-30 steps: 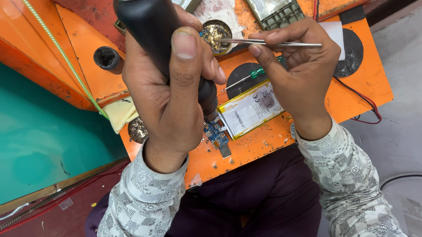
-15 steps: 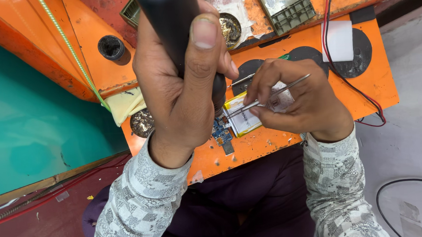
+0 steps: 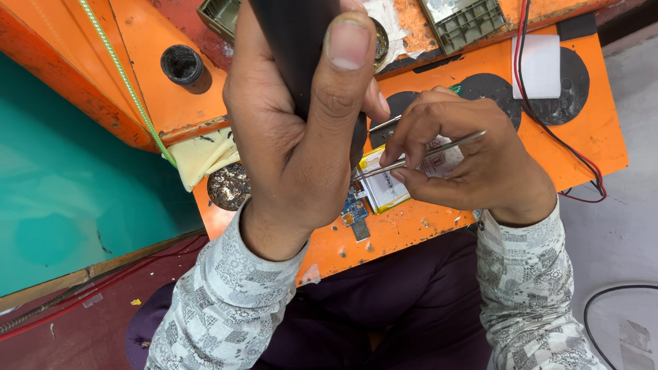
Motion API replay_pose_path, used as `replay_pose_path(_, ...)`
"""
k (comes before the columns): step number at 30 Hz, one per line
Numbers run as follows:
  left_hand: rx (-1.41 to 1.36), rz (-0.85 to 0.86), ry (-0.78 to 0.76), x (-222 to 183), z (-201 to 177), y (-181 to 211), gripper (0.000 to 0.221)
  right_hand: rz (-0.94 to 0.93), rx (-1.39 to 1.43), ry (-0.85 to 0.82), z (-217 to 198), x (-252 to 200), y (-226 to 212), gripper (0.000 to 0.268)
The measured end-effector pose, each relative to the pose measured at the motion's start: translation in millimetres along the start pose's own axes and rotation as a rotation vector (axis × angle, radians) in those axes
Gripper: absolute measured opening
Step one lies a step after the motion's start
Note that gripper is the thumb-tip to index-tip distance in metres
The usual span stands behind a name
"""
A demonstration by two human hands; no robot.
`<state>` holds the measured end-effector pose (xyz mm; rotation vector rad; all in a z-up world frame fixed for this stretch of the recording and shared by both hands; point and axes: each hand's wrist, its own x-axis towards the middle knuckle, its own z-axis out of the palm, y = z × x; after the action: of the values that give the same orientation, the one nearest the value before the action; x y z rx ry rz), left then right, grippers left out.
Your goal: The person uses a hot air tool and tweezers to heat and manipulate small components on a circuit board next to a phone battery on an orange workbench.
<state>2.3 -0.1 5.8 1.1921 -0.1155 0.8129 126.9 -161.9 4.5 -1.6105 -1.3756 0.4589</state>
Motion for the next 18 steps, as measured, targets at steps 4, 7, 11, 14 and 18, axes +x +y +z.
replay_pose_path(4,0.013,-0.004,0.001,-1.3,0.0,1.5,0.028,-0.017,0.028,0.001,1.0,-0.9,0.4,0.029)
replay_pose_path(7,0.016,-0.004,-0.001,-1.1,0.2,1.4,0.028,-0.012,0.032,0.009,1.7,-1.0,1.0,0.029)
replay_pose_path(11,0.025,-0.012,0.003,-2.1,0.2,1.9,0.028,-0.01,0.026,0.011,1.8,-1.9,2.2,0.029)
replay_pose_path(14,0.033,-0.008,0.004,-2.4,0.1,1.5,0.029,-0.035,0.003,0.009,1.6,-1.7,4.1,0.029)
replay_pose_path(18,0.048,0.01,0.0,-0.9,0.3,0.5,0.031,-0.03,-0.015,0.011,1.2,-2.5,2.8,0.03)
